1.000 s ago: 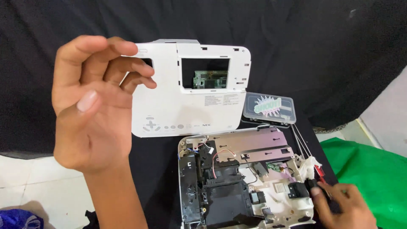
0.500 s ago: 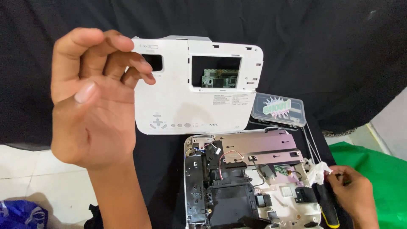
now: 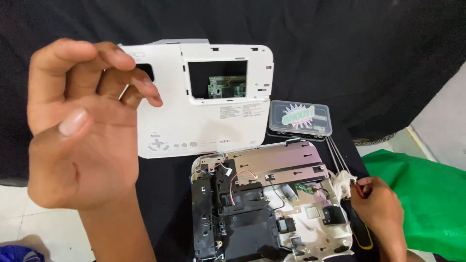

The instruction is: Disassembling and repairing the internal components of a digital projector using a screwdriver and manual manipulation of wires.

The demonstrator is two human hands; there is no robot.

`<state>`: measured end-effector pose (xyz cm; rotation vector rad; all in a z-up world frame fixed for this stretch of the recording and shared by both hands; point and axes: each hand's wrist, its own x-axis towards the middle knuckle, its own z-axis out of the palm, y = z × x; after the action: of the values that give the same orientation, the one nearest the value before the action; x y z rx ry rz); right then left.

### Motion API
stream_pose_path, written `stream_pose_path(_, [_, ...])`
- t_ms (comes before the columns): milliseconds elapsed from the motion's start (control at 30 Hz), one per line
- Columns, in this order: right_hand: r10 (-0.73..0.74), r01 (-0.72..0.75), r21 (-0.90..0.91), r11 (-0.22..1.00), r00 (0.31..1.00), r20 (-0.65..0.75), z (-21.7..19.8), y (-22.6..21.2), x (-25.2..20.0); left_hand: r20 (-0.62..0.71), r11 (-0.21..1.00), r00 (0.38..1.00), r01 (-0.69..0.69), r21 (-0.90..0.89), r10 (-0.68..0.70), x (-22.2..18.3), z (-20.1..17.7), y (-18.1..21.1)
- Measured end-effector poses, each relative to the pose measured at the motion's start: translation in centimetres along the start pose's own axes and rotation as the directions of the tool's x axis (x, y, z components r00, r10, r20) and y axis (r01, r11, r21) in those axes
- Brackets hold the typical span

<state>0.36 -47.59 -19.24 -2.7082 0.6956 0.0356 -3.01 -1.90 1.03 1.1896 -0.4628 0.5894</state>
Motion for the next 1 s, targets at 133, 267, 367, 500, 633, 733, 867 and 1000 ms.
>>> stream_pose_path(133, [-0.067,0.073,0.087,0.993,0.995,-0.079,1.5,2.5,0.8,0.036,1.0,0.999,-0.012,0.018,0.011,-0.2,0.0,0.0])
stream_pose_path(267, [-0.169,0.201,0.324,0.925,0.978,-0.124,1.4,3.3,0.6,0.043,1.0,0.999,0.0,0.002,0.0,-0.5,-0.3,0.0])
stream_pose_path(367, [-0.191,0.228,0.29,0.93,0.97,-0.15,2.5,4.3,1.3,0.062,1.0,0.998,-0.021,-0.01,0.022,-0.6,-0.8,-0.2])
stream_pose_path(500, [-0.166,0.22,0.293,0.93,0.966,-0.198,2.7,4.0,0.7,0.059,1.0,0.998,-0.008,-0.017,0.009,-0.6,-0.4,0.0])
stream_pose_path(633, [-0.144,0.229,0.457,0.86,0.966,-0.213,1.9,3.9,0.2,0.026,0.999,1.0,0.002,-0.054,0.0,-0.8,-0.5,0.1])
stream_pose_path(733, [-0.226,0.352,0.443,0.824,0.922,-0.314,1.7,3.7,-0.2,0.032,0.999,0.999,-0.001,-0.055,0.003,-0.8,-0.6,0.2])
stream_pose_path(867, [-0.33,0.528,0.422,0.737,0.826,-0.457,1.1,2.7,-1.2,0.04,1.0,0.999,0.008,-0.016,-0.007,-0.6,-0.5,0.5])
stream_pose_path(1000, [-0.356,0.56,0.417,0.716,0.807,-0.472,1.0,2.7,-1.5,0.052,1.0,0.999,0.014,0.001,-0.014,-0.7,-0.4,0.6])
